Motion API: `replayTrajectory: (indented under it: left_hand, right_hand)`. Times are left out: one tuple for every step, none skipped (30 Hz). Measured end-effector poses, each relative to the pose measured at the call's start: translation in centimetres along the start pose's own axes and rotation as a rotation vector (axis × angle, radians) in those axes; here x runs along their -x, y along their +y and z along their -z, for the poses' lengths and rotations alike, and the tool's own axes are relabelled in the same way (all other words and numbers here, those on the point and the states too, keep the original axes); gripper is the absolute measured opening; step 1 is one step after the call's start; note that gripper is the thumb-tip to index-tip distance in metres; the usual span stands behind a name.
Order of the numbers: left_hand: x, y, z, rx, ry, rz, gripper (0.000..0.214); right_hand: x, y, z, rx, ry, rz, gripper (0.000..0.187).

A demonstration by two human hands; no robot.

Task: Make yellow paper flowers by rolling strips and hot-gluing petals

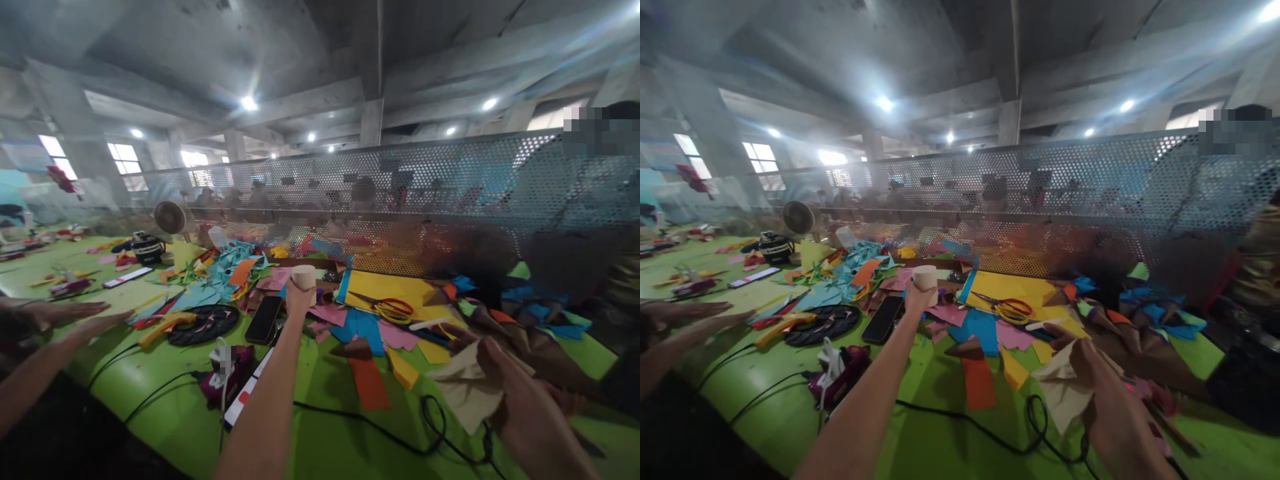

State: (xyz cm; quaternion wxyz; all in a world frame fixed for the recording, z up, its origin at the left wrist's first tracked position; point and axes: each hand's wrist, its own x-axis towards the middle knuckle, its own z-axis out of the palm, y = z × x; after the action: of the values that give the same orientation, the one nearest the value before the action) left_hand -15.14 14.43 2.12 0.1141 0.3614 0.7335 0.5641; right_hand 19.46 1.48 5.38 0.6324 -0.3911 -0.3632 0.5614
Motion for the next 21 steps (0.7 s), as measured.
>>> replayTrajectory:
  left_hand:
    - [0.0, 0.4, 0.2, 0.000, 0.006, -0.004, 0.086]
    - [0.2, 0.9, 0.5, 0.006, 0.022, -0.011, 0.092]
    - [0.5, 1.7, 0.7, 0.017, 0.049, -0.021, 0.095]
    - [1.0, 2.6, 0.8, 0.039, 0.080, -0.038, 0.095]
    - [1.8, 3.6, 0.8, 0.071, 0.093, -0.069, 0.092]
    - [2.9, 4.5, 0.7, 0.111, 0.090, -0.102, 0.086]
    - [4.3, 5.4, 0.5, 0.156, 0.060, -0.133, 0.079]
    - [6.1, 6.1, 0.3, 0.203, 0.010, -0.162, 0.073]
    - [8.2, 6.6, 0.0, 0.273, -0.074, -0.187, 0.066]
    - [10.4, 7.0, -0.2, 0.448, -0.260, -0.165, 0.060]
    - [12.7, 7.1, -0.3, 0.576, -0.470, -0.101, 0.057]
    - [14.9, 7.1, -0.4, 0.646, -0.656, 0.002, 0.057]
    - [16.9, 7.0, -0.4, 0.684, -0.821, 0.090, 0.059]
    - [18.6, 6.8, -0.4, 0.685, -0.891, 0.116, 0.062]
    - [20.0, 6.7, -0.4, 0.679, -0.964, 0.141, 0.065]
    - [21.1, 6.5, -0.5, 0.669, -1.072, 0.208, 0.068]
    - [21.9, 6.4, -0.6, 0.678, -1.136, 0.297, 0.069]
    - [22.5, 6.4, -0.7, 0.712, -1.186, 0.375, 0.067]
    - [22.8, 6.4, -0.9, 0.755, -1.205, 0.440, 0.064]
    - [22.8, 6.5, -1.1, 0.794, -1.176, 0.482, 0.060]
    - [22.7, 6.7, -1.3, 0.827, -1.128, 0.500, 0.056]
  right_hand:
    - [-0.1, 0.1, 0.1, -0.020, 0.012, -0.024, 0.030]
    - [-0.2, 0.2, 0.2, -0.052, 0.033, -0.065, 0.030]
    - [-0.2, 0.1, 0.1, -0.082, 0.041, -0.101, 0.031]
    - [-0.2, 0.0, 0.0, -0.104, 0.039, -0.125, 0.033]
    - [-0.1, -0.2, -0.2, -0.122, 0.028, -0.149, 0.034]
    - [0.0, -0.4, -0.5, -0.139, 0.018, -0.162, 0.036]
    - [0.1, -0.7, -0.8, -0.155, 0.002, -0.159, 0.038]
    - [0.2, -0.9, -1.1, -0.170, -0.004, -0.155, 0.038]
    - [0.4, -1.1, -1.5, -0.197, -0.001, -0.152, 0.037]
    - [0.5, -1.3, -1.7, -0.237, 0.011, -0.155, 0.036]
    - [0.6, -1.5, -2.0, -0.280, 0.028, -0.158, 0.034]
    - [0.7, -1.7, -2.2, -0.324, 0.046, -0.158, 0.032]
    - [0.7, -1.8, -2.3, -0.363, 0.064, -0.154, 0.030]
    - [0.7, -1.8, -2.4, -0.394, 0.081, -0.145, 0.029]
    - [0.7, -1.9, -2.5, -0.418, 0.092, -0.133, 0.028]
    - [0.6, -1.9, -2.7, -0.432, 0.098, -0.121, 0.028]
    - [0.5, -1.8, -2.8, -0.439, 0.092, -0.108, 0.029]
    - [0.5, -1.7, -3.0, -0.440, 0.079, -0.097, 0.029]
    - [0.4, -1.5, -3.2, -0.437, 0.059, -0.088, 0.028]
    - [0.4, -1.3, -3.3, -0.432, 0.035, -0.082, 0.028]
    - [0.3, -1.1, -3.4, -0.423, 0.009, -0.080, 0.029]
